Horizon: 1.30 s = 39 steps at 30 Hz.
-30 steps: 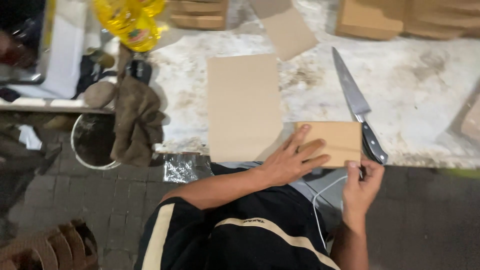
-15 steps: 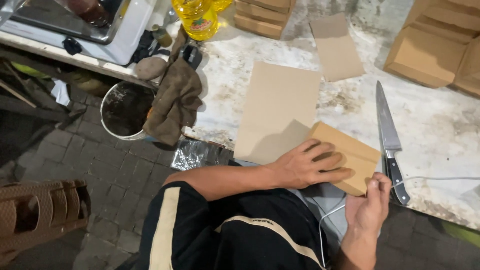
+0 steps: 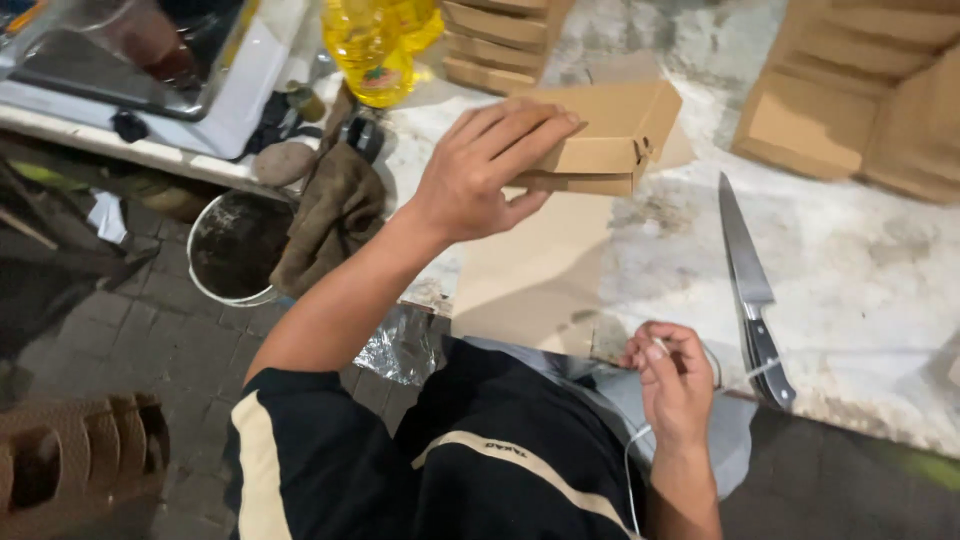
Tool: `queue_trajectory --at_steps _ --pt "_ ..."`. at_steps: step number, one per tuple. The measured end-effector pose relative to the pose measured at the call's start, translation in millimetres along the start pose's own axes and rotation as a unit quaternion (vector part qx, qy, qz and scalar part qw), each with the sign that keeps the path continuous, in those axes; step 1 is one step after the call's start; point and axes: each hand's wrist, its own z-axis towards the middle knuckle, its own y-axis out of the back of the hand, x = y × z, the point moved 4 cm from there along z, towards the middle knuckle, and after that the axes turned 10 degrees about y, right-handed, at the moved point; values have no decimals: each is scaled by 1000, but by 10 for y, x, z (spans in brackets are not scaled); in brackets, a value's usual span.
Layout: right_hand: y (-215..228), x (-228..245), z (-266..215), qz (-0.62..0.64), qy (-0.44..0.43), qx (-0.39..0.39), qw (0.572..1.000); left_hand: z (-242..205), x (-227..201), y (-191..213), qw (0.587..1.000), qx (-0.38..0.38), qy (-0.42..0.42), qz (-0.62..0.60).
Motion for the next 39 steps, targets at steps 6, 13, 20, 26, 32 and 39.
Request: queue_trajectory --at_steps 6,13,20,26,32,39 --pt "-45 453 195 -179 153 -8 972 -212 -330 -534 966 -6 111 -235" --pt "-316 1101 446 -335 376 61 862 -402 -719 -667 941 53 94 -320" --pt "-399 1103 508 -340 374 85 859 -525 -829 -783 945 84 52 -311" --pt "-249 1122 471 -346 378 74 856 -552 -918 -898 944 106 33 -310" --pt "-340 1148 450 -399 371 86 834 -545 -960 -897 950 98 18 -295" --pt "-313 991 491 -340 324 108 876 -562 -1096 -941 937 95 42 -332"
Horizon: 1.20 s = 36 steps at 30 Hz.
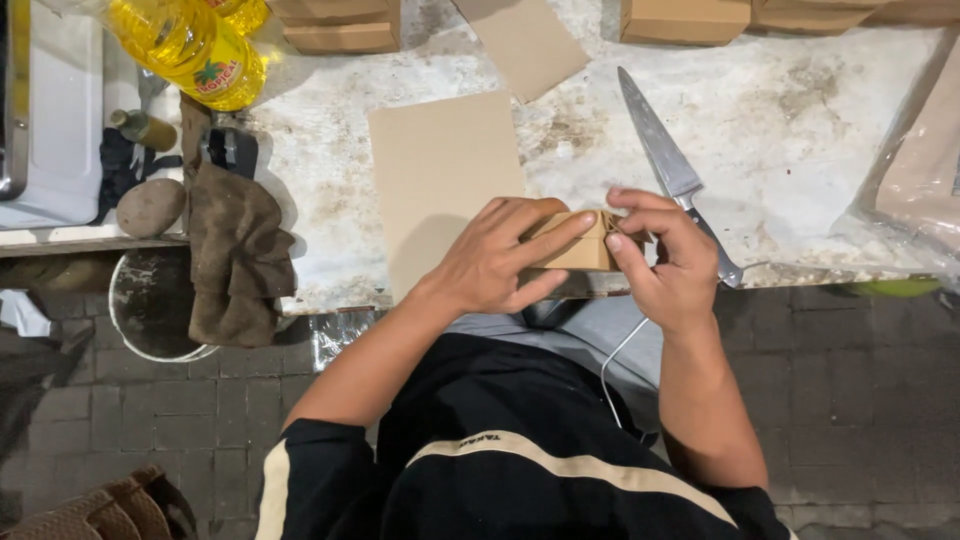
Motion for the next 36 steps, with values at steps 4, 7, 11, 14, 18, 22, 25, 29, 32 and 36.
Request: queue_trajectory --at_steps 4,7,11,14,18,22,25,29,32,36 --pt "-82 -124 -186 39 -51 -11 998 12 16 -119 995 12 31 -99" --pt "-96 -129 -175 40 -59 -31 997 62 54 -153 988 -8 37 -151" --pt "-54 -121 -209 43 -69 -39 996 176 2 -157 974 -45 63 -212" --pt "-41 -157 -222 50 -83 -61 993 236 -9 -203 973 -63 83 -205" --pt "-85 -167 -241 37 -51 -95 993 296 -19 -225 974 -80 137 -162" --pt "-180 -145 -267 57 -47 -77 994 331 -59 -83 970 -55 183 -148" --pt "-231 -153 -277 104 -115 -68 986 298 -42 -65 967 -40 210 -141" --pt "-205 -194 -277 64 -197 -47 977 258 -17 -49 960 -28 241 -139" --pt "-226 -252 -294 60 -246 -65 965 289 -60 6 957 -18 257 -133" --pt "-213 -314 -313 44 -302 -103 947 239 -32 -37 952 -2 265 -155"
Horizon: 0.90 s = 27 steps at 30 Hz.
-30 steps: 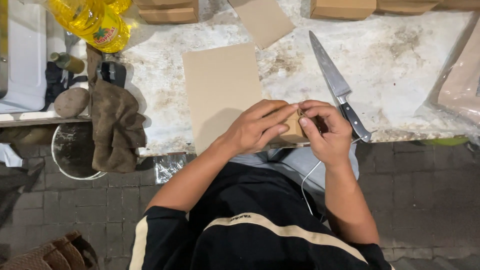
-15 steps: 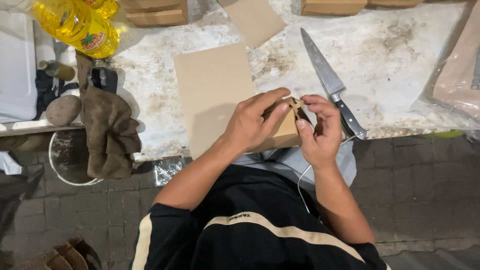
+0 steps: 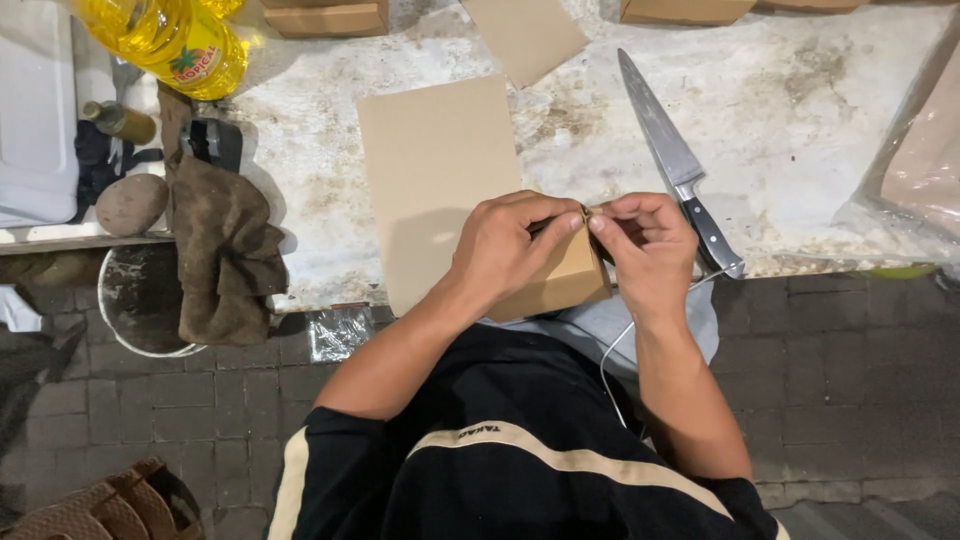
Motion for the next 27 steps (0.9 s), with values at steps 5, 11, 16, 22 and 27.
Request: queue_trajectory --at_steps 5,11,16,22,27 --pt "71 -137 -12 3 -16 -19 1000 -25 61 -80 1000 0 -11 1" --pt "236 -285 -69 15 -6 -58 998 -17 36 -190 996 5 -89 11" --pt "194 -18 -73 18 26 -16 999 -41 6 -194 993 -27 -92 71" --pt "207 37 -145 5 29 -31 999 -66 -58 -216 992 -36 -101 64" --pt "174 96 -191 1 86 -43 995 -97 -38 -226 994 -52 -90 32"
